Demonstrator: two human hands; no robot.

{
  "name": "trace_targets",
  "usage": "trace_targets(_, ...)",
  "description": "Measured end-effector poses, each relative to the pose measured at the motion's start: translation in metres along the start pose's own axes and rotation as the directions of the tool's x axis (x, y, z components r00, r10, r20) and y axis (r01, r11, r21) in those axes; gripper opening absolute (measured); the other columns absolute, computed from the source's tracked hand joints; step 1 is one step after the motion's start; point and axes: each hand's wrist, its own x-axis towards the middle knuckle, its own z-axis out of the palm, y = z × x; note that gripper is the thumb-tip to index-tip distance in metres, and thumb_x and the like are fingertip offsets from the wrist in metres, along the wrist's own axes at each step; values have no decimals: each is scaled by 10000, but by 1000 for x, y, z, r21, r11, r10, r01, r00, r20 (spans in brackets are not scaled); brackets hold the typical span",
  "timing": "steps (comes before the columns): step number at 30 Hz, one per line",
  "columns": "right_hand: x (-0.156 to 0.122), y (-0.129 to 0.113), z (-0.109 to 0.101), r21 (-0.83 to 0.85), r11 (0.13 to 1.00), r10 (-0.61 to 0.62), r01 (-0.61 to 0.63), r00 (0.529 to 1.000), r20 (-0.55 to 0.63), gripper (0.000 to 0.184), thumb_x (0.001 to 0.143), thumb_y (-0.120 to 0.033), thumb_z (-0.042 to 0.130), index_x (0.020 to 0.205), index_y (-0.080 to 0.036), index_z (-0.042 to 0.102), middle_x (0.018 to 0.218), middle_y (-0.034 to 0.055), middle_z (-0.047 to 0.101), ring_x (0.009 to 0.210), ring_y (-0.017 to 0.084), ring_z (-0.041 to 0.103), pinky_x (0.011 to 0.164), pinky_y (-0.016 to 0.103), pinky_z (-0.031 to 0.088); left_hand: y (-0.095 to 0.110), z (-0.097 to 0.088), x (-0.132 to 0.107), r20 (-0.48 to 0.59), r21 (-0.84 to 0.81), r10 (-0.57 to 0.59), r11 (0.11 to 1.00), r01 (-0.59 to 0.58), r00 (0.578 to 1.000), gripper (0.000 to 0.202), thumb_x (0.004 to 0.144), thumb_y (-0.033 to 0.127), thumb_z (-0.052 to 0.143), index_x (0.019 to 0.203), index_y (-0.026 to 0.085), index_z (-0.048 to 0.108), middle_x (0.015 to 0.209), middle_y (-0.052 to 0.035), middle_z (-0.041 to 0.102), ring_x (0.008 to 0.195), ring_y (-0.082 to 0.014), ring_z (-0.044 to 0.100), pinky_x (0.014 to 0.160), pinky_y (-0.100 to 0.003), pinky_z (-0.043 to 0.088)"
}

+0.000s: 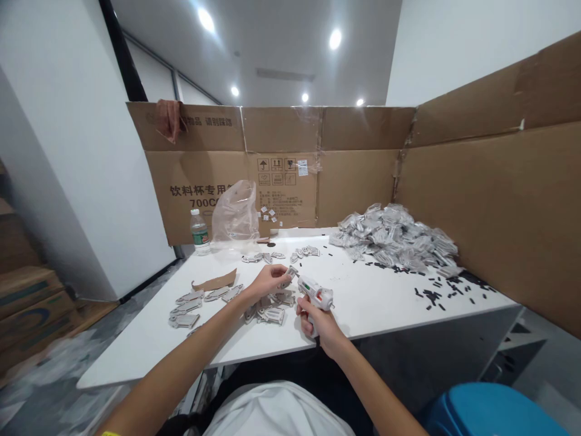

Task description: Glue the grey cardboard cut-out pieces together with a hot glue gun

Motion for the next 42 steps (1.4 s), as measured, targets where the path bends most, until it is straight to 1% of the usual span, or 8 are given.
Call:
trace_targets(4, 1, 1, -1, 21, 1000, 1, -1, 1000, -5, 522, 805, -679, 887, 746, -235, 620, 541, -66, 396, 444, 83, 297, 456, 256, 214, 8, 4, -3, 23, -25, 10, 1000, -10, 1000, 430, 749, 518, 880, 950, 152, 782, 934, -84, 780, 846, -221, 708, 650, -275, 524)
trace_targets(8, 2, 3, -3, 45, 999, 12, -11, 1000, -8, 524, 793, -668, 901, 749, -220, 633, 554, -71, 412, 444, 69, 290, 450, 244, 222, 11, 6, -6, 45, -59, 39, 998, -36, 998, 428, 740, 499, 896, 945, 139, 787, 928, -90, 775, 846, -210, 700, 733, -295, 519)
trace_targets(14, 4, 6, -3, 70, 997, 16, -13, 999, -46, 542, 767, -680, 916, 744, -204, 657, 559, -77, 405, 437, 60, 291, 434, 228, 235, 8, 5, -6, 98, -79, 52, 996, -45, 994, 468, 772, 559, 894, 980, 153, 789, 935, -75, 756, 844, -192, 677, 745, -297, 503)
trace_targets(19, 5, 7, -3, 105, 994, 8, -2, 998, -56, 593, 760, -697, 917, 677, -196, 611, 688, -12, 569, 442, 40, 309, 419, 224, 243, 9, 7, -6, 78, -96, 66, 994, -59, 995, 505, 738, 574, 922, 954, 139, 785, 918, -84, 753, 830, -191, 669, 752, -308, 499)
trace_targets(22, 6, 9, -3, 114, 994, 7, 1, 998, -69, 621, 740, -700, 931, 652, -191, 585, 745, 6, 618, 440, 32, 316, 410, 220, 255, 10, 8, -5, 70, -115, 65, 992, -56, 995, 546, 691, 596, 945, 927, 131, 780, 889, -80, 750, 806, -184, 661, 734, -302, 492)
trace_targets(28, 6, 7, -1, 118, 993, 9, 2, 996, -92, 657, 695, -716, 953, 623, -183, 574, 718, -2, 617, 422, 26, 324, 399, 218, 253, 11, 10, -5, 55, -115, 55, 992, -48, 997, 548, 687, 585, 948, 925, 122, 778, 846, -64, 742, 745, -154, 629, 668, -266, 437)
trace_targets(33, 5, 6, 0, 117, 993, 6, 5, 996, -91, 654, 700, -705, 954, 615, -187, 563, 705, -6, 613, 421, 30, 328, 398, 218, 246, 10, 10, -5, 64, -144, 68, 988, -58, 996, 528, 690, 569, 955, 918, 125, 783, 869, -69, 751, 778, -164, 656, 723, -275, 466)
trace_targets(42, 5, 10, -2, 95, 995, 31, -20, 992, -121, 652, 701, -727, 943, 616, -197, 572, 666, 5, 614, 430, 45, 322, 412, 227, 262, 5, 9, -4, 68, -125, 65, 991, -57, 996, 542, 723, 592, 933, 944, 123, 772, 887, -76, 745, 788, -166, 652, 733, -287, 469)
